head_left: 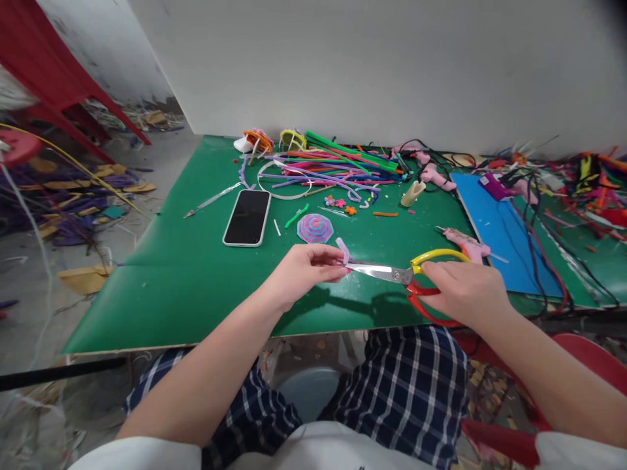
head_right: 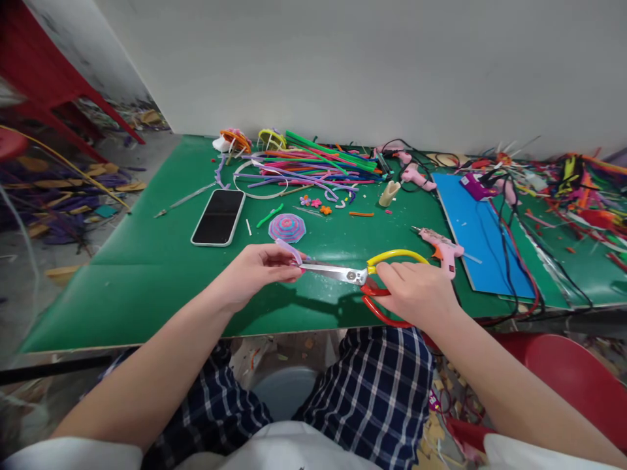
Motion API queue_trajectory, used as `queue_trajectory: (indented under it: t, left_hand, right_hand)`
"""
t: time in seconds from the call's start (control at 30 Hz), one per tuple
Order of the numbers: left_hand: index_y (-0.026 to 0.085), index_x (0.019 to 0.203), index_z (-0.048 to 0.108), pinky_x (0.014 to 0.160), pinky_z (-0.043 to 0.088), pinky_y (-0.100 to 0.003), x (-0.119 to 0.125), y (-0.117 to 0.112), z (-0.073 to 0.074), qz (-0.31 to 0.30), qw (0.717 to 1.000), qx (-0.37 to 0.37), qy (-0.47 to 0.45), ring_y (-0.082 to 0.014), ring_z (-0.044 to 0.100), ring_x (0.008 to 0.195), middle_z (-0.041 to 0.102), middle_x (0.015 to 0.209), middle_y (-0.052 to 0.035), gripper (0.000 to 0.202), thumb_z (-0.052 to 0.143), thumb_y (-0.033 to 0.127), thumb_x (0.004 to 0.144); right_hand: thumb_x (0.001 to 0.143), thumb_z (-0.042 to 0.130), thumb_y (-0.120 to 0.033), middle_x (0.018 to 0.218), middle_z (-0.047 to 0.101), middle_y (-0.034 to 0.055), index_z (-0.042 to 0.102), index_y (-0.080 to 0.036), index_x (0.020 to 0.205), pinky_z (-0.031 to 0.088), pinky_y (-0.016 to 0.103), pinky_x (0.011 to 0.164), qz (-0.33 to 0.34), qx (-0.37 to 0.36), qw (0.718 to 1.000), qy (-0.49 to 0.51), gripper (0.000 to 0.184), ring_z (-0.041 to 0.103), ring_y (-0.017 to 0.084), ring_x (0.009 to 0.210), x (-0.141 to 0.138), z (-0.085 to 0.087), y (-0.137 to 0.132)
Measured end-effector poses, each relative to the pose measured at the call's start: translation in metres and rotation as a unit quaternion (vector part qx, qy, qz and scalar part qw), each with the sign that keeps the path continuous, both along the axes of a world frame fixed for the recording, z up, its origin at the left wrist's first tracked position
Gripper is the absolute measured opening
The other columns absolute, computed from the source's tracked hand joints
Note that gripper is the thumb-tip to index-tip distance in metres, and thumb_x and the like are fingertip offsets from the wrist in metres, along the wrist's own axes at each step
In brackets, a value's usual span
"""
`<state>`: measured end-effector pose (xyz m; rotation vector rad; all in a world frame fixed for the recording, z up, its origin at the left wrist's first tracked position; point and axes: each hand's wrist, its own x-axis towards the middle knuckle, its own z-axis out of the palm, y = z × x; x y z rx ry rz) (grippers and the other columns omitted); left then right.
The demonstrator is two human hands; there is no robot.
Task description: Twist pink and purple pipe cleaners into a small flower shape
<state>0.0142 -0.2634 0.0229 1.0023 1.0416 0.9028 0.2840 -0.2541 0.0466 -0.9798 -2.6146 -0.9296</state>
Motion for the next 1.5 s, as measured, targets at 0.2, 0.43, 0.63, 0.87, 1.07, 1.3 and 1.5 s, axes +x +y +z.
queue_trajectory:
  t: [0.2,0.43,0.63,0.87,1.07,1.3,1.5]
  left_hand:
    - [0.012,0.082,0.063,0.07,0.051,-0.028,0.005,0.003,-0.007,-0.003,0.999,-0.034,-0.009,-0.0091,0.058,0.064,0.063,0.07,-0.0003,0.028,0.073,0.02,0.057]
    - [0.012,0.08,0.063,0.071,0.052,-0.032,0.007,0.006,-0.017,-0.005,0.998,-0.061,-0.024,-0.0101,0.059,0.063,0.062,0.068,-0.0004,0.03,0.075,0.022,0.055]
    - [0.013,0.08,0.064,0.072,0.051,-0.03,0.008,0.006,-0.019,-0.009,0.997,-0.069,-0.024,-0.0097,0.059,0.063,0.063,0.068,-0.0006,0.029,0.075,0.022,0.055]
    - [0.014,0.083,0.066,0.07,0.051,-0.027,0.01,0.007,-0.018,-0.026,0.997,-0.067,0.006,-0.0095,0.059,0.064,0.066,0.071,-0.0021,0.023,0.071,0.02,0.061]
    - [0.014,0.089,0.063,0.07,0.051,-0.029,0.007,0.006,-0.014,-0.001,1.0,0.021,0.02,-0.0131,0.06,0.073,0.066,0.084,-0.0058,0.03,0.07,0.028,0.063]
    - [0.018,0.092,0.061,0.064,0.05,-0.025,0.003,-0.002,0.004,0.007,0.994,0.111,0.015,-0.0136,0.059,0.076,0.065,0.092,-0.0052,0.026,0.066,0.027,0.068]
    - [0.02,0.096,0.06,0.068,0.048,-0.024,0.001,-0.006,0.008,0.018,0.985,0.162,0.063,-0.0136,0.059,0.079,0.064,0.093,-0.004,0.026,0.064,0.026,0.071]
  right_hand:
    - [0.076,0.051,-0.044,0.051,0.058,0.0006,0.06,-0.017,0.066,0.022,0.026,0.05,-0.016,-0.042,0.999,0.005,0.03,0.05,0.011,0.048,0.006,-0.011,-0.002]
    - [0.074,0.053,-0.039,0.051,0.058,0.0009,0.061,-0.016,0.064,0.023,0.026,0.049,-0.023,-0.071,0.997,0.013,0.026,0.051,0.012,0.047,0.006,-0.021,-0.001]
    - [0.075,0.052,-0.038,0.048,0.057,0.0009,0.058,-0.016,0.06,0.024,0.026,0.048,-0.015,-0.081,0.996,0.018,0.027,0.05,0.012,0.046,0.006,-0.025,-0.001]
    - [0.075,0.05,-0.036,0.045,0.054,0.0,0.055,-0.017,0.057,0.024,0.025,0.047,-0.031,-0.075,0.996,0.042,0.027,0.048,0.011,0.043,0.005,-0.027,-0.003]
    - [0.074,0.051,-0.042,0.054,0.06,0.0021,0.059,-0.017,0.082,0.03,0.025,0.045,-0.179,-0.118,0.965,0.148,0.027,0.055,0.016,0.047,0.013,-0.042,0.009]
    - [0.077,0.051,-0.039,0.092,0.064,0.0119,0.055,-0.015,0.105,0.044,0.033,0.062,-0.194,-0.218,0.937,0.19,0.037,0.06,0.024,0.079,0.028,-0.077,0.037]
    - [0.078,0.052,-0.037,0.097,0.061,0.0116,0.062,-0.016,0.096,0.041,0.04,0.083,-0.143,-0.231,0.908,0.32,0.029,0.055,0.024,0.094,-0.015,-0.031,0.027]
